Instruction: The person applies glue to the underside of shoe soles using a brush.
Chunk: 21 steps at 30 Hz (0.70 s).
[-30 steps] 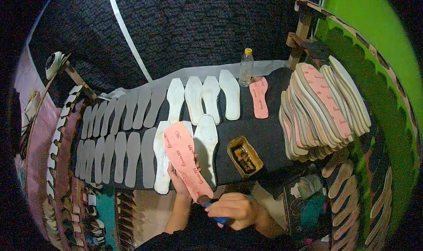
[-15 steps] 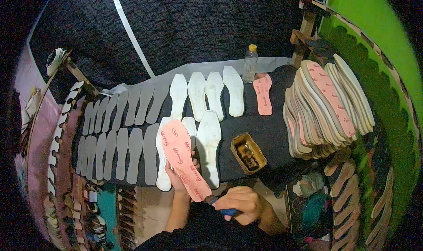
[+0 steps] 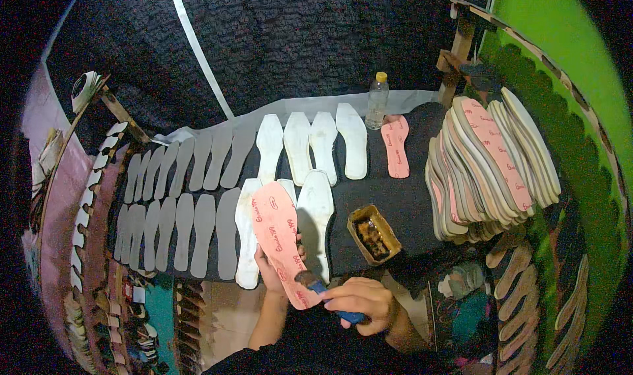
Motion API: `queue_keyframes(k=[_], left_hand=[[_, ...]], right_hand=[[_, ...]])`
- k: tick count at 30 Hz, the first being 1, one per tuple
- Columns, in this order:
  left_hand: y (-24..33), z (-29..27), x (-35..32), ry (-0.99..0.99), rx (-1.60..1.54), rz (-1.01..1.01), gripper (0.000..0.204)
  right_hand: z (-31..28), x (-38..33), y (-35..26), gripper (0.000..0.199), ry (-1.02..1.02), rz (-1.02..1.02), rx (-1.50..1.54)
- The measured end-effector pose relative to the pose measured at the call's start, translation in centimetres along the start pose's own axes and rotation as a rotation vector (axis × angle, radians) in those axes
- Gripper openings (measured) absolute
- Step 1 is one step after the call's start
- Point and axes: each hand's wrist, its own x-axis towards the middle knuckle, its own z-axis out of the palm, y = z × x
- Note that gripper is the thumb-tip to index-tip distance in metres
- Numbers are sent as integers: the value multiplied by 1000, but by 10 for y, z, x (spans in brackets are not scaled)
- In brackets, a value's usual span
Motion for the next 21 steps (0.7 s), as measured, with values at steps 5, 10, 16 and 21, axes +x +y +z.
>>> queue_keyframes(k=[5, 10, 16, 21], left_hand=[[-2, 11, -1, 58, 106, 5, 63], [-7, 3, 2, -1, 90, -37, 59], [-12, 9, -2, 15, 188, -46, 66], [-12, 6, -2, -10, 61, -91, 67]], right_hand=[[-1, -9, 3, 27, -110, 56, 43], [3, 0, 5, 27, 32, -87, -6], [6, 0, 7, 22, 71, -95, -104], [1, 2, 4, 27, 121, -80, -158]])
